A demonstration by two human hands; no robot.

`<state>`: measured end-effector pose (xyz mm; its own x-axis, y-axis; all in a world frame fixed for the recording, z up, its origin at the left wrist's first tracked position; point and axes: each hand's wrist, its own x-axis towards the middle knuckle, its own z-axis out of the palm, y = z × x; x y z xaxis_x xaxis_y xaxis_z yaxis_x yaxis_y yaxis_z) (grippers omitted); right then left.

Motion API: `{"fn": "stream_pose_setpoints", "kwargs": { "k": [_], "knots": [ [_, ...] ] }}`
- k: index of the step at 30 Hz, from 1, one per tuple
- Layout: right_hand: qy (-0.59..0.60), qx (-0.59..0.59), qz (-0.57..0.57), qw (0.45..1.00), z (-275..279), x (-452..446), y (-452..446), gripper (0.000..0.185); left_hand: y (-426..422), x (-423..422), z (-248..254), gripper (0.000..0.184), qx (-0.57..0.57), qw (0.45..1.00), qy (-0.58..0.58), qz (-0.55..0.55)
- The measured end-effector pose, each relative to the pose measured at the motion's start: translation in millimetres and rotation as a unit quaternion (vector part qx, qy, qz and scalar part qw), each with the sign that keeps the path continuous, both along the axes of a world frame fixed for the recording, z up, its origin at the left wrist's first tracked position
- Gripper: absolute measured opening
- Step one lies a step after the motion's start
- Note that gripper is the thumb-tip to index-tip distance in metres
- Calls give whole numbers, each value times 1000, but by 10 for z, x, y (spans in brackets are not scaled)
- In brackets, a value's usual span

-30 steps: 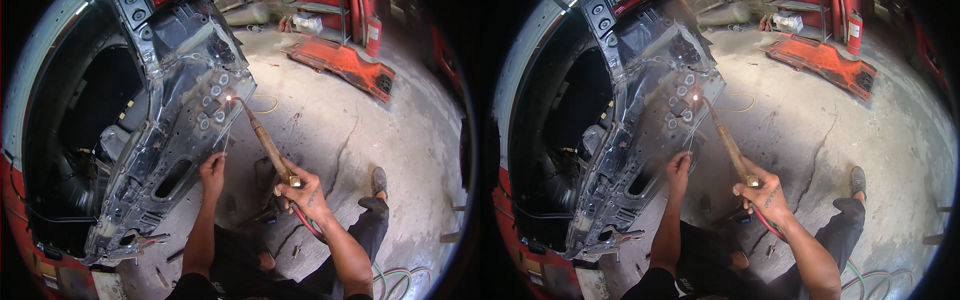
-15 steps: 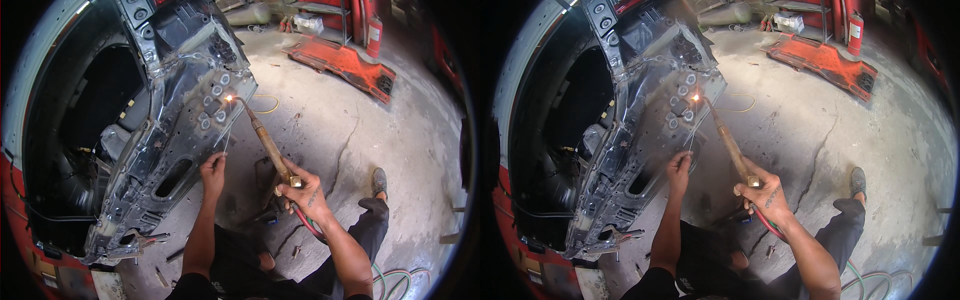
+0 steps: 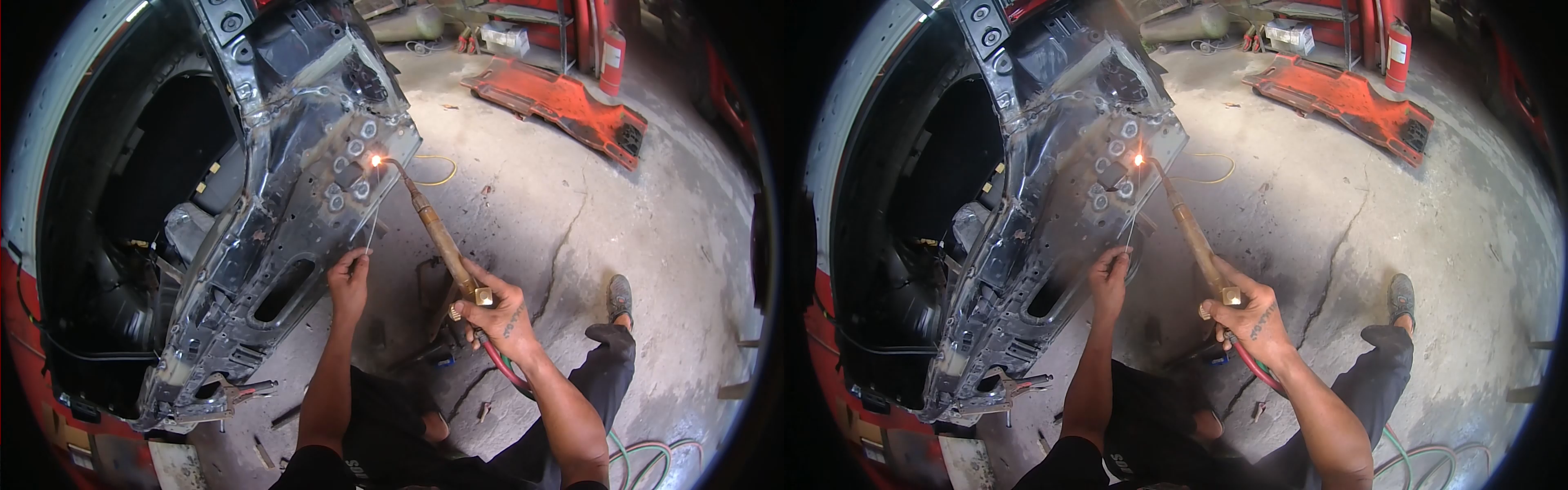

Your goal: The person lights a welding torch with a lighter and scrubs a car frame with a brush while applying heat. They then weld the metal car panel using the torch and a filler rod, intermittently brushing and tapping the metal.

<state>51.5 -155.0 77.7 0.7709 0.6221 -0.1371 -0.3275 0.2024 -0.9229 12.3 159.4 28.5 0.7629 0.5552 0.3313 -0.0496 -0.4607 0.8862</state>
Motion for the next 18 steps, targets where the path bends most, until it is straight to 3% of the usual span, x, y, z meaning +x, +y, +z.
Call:
{"fn": "stream_pose_setpoints", "kwargs": {
  "k": [18],
  "knots": [
    [-3, -2, 0, 1000, 9, 4, -3, 70, -31, 5, 43, 16, 10, 1000, 3, -2]
  ]
}}
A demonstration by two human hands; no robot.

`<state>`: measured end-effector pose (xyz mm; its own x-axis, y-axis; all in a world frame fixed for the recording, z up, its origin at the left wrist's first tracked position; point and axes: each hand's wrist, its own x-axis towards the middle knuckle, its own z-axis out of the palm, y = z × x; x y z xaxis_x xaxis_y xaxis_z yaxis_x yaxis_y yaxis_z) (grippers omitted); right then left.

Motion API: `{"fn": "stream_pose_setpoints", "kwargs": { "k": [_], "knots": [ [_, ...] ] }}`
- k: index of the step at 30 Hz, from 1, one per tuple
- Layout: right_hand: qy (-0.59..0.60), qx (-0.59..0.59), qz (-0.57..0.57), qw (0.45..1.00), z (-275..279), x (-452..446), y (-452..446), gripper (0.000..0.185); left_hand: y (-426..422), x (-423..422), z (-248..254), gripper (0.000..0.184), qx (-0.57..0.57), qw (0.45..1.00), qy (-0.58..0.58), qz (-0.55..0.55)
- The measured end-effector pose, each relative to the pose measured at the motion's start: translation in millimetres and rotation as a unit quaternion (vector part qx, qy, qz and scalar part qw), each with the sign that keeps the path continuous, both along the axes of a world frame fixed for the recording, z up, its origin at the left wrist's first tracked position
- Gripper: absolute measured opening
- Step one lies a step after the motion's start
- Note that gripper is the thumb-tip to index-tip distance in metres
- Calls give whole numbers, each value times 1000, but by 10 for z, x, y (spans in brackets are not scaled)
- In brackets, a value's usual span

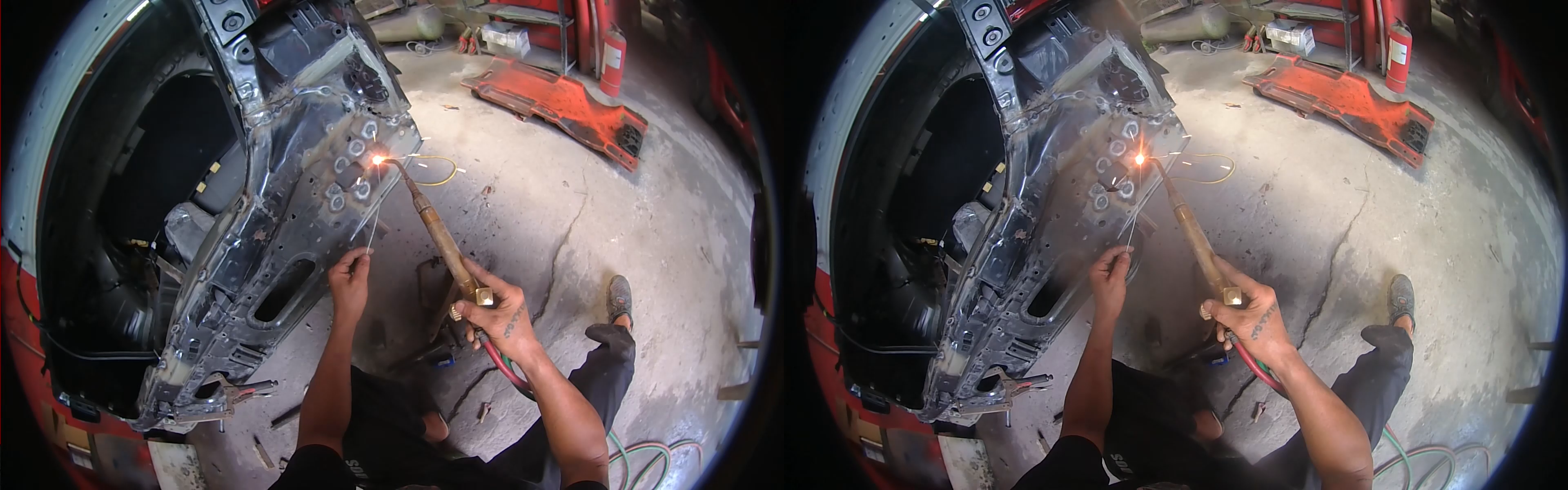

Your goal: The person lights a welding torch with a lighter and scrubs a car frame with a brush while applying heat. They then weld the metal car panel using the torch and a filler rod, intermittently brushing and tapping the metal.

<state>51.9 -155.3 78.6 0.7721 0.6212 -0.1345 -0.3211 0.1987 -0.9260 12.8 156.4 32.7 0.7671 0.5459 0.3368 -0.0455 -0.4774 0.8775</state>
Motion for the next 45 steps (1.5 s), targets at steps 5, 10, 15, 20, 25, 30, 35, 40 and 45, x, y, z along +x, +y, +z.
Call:
{"fn": "stream_pose_setpoints", "kwargs": {
  "k": [5, 10, 15, 20, 25, 30, 35, 40, 45],
  "knots": [
    [-6, 6, 1, 1000, -6, -3, 7, 70, 12, 7, -21, 15, -3, 1000, -14, -8],
    [-2, 10, -1, 1000, -18, -5, 13, 70, 17, -1, -18, 15, -8, 1000, -3, -8],
    [-3, 10, 0, 1000, -26, -4, 12, 70, 3, 1, -3, 15, -10, 1000, 5, -5],
    [3, 4, -5, 1000, -4, -10, 17, 70, -12, 6, 30, 16, -1, 1000, 3, 0],
    [2, 2, -7, 1000, 14, -10, 17, 70, 9, 26, 11, 15, 1, 1000, 2, -1],
    [-3, 0, -4, 1000, 3, -8, 19, 69, -5, 46, -6, 14, 12, 1000, -20, -1],
    [-2, 2, -3, 1000, -4, -6, 15, 69, 29, 45, -34, 14, -3, 1000, -22, -10],
    [-1, 2, -4, 1000, 6, -3, 12, 69, 31, 39, -26, 15, -6, 1000, -18, -7],
    [0, 2, -5, 1000, 10, -5, 13, 69, 6, 45, 10, 15, 1, 1000, -14, -2]
  ]
}}
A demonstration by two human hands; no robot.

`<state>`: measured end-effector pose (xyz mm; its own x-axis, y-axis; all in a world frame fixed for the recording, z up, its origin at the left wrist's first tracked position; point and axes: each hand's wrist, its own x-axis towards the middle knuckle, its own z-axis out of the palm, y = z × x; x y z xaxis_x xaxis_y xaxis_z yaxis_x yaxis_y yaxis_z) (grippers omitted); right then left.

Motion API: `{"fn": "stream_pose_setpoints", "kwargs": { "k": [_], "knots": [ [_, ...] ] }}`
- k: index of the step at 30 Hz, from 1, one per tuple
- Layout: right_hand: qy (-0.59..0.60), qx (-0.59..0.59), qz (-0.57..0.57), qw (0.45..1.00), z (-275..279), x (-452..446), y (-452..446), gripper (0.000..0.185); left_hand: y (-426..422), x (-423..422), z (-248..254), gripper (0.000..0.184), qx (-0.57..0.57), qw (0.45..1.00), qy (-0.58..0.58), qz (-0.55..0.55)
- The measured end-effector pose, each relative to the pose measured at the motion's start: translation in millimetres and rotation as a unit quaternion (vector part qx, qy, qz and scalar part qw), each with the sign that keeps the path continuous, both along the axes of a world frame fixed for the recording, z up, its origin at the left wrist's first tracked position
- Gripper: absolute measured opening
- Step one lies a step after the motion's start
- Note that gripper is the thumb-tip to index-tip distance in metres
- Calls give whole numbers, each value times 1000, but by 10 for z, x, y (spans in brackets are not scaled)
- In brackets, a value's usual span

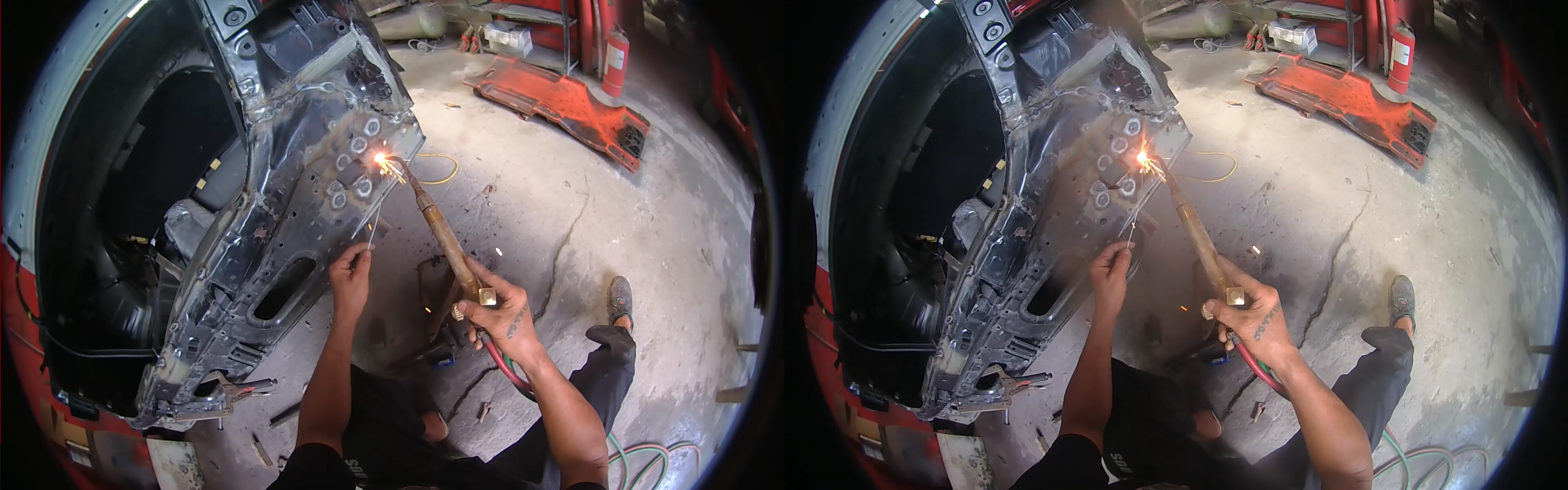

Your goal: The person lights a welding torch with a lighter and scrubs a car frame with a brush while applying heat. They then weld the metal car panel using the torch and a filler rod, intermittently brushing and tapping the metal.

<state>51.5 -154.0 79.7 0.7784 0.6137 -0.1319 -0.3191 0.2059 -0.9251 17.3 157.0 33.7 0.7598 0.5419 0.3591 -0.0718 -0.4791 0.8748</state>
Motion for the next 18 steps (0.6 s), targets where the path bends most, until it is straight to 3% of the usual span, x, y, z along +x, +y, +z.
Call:
{"fn": "stream_pose_setpoints", "kwargs": {
  "k": [18],
  "knots": [
    [-2, -1, 2, 1000, -2, -2, -5, 69, 19, 6, -11, 15, 4, 1000, 10, -1]
  ]
}}
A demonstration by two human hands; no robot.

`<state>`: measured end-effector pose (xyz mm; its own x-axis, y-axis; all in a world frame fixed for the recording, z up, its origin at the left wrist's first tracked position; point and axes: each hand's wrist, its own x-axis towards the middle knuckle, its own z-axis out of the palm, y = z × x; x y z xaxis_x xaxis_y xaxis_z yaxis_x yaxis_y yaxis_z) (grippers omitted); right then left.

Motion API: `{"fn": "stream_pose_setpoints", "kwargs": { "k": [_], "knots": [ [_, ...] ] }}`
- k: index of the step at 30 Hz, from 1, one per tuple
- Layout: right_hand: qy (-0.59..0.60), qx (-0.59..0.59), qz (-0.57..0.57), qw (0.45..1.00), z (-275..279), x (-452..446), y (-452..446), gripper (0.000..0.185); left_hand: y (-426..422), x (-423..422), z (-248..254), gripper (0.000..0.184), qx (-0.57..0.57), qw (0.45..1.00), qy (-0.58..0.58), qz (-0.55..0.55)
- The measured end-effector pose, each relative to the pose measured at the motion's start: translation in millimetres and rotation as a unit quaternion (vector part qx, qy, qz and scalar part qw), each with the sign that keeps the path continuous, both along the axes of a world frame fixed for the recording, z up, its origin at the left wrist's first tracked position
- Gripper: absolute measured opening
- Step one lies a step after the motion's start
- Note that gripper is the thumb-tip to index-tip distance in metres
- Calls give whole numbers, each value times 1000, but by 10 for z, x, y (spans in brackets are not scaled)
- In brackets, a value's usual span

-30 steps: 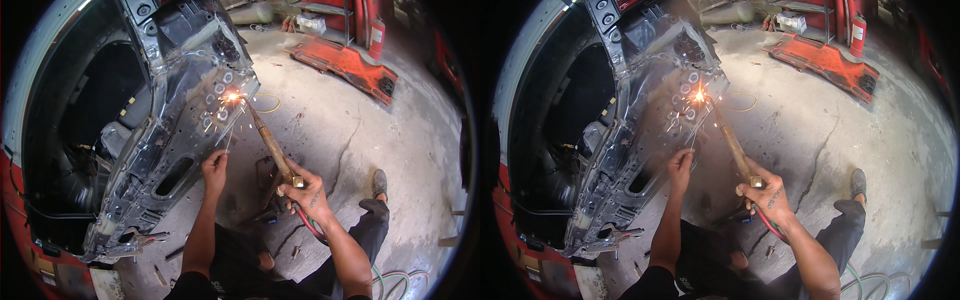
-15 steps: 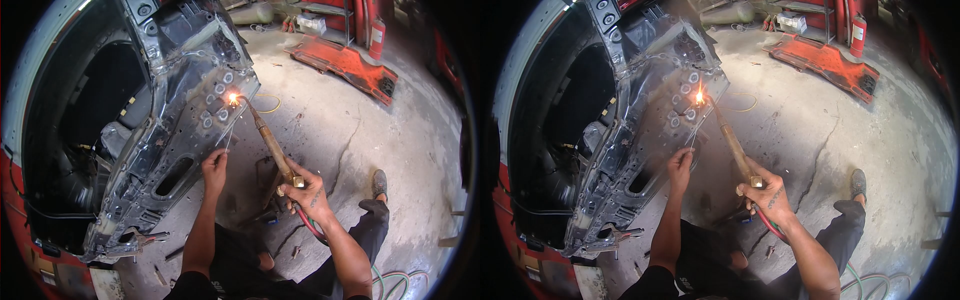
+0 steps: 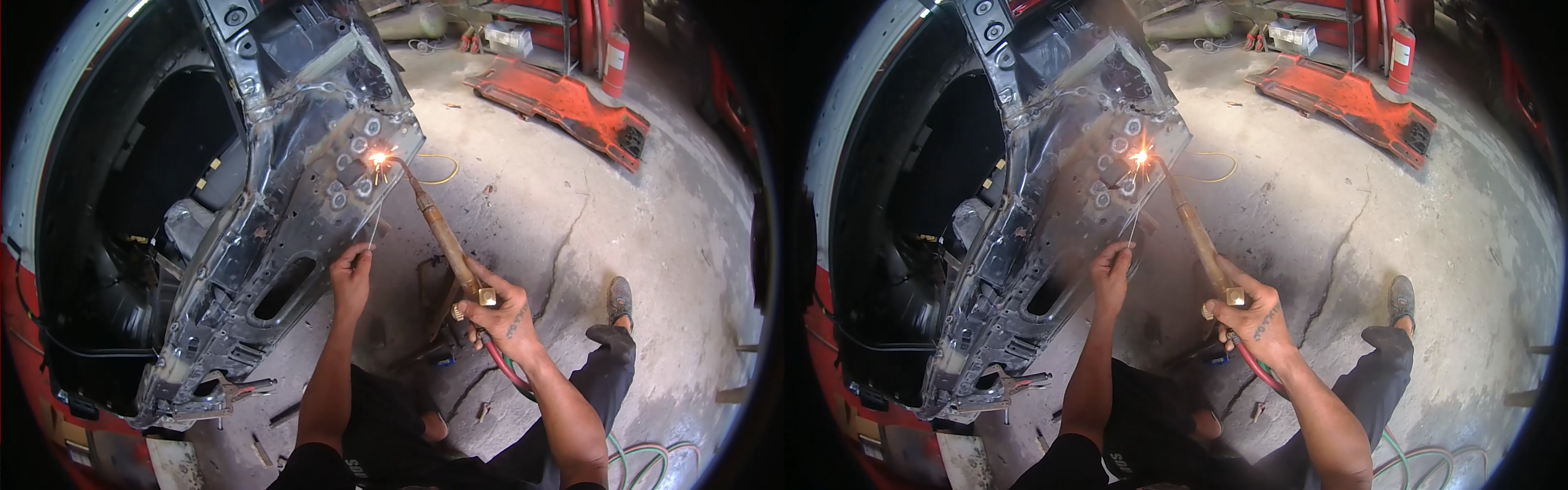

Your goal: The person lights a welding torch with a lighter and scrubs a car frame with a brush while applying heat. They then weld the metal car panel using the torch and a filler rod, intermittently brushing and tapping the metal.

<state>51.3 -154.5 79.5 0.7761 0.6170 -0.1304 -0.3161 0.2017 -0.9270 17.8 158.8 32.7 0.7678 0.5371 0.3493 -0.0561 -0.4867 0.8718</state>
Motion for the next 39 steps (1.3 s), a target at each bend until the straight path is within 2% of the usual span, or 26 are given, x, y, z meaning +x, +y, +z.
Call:
{"fn": "stream_pose_setpoints", "kwargs": {
  "k": [12, 15, 27, 39],
  "knots": [
    [-8, -1, -3, 1000, -12, 9, 4, 69, 13, 4, 27, 15, -9, 1000, 27, 0],
    [-9, -3, 0, 1000, -14, 11, 1, 69, 36, 23, -32, 15, 16, 1000, -4, -4],
    [-2, 1, -9, 1000, -14, -3, 10, 69, 22, 30, -5, 14, -18, 1000, 4, -6],
    [-13, -2, -5, 1000, -27, 3, 12, 69, 14, 39, -5, 14, 9, 1000, -14, -7]
  ]
}}
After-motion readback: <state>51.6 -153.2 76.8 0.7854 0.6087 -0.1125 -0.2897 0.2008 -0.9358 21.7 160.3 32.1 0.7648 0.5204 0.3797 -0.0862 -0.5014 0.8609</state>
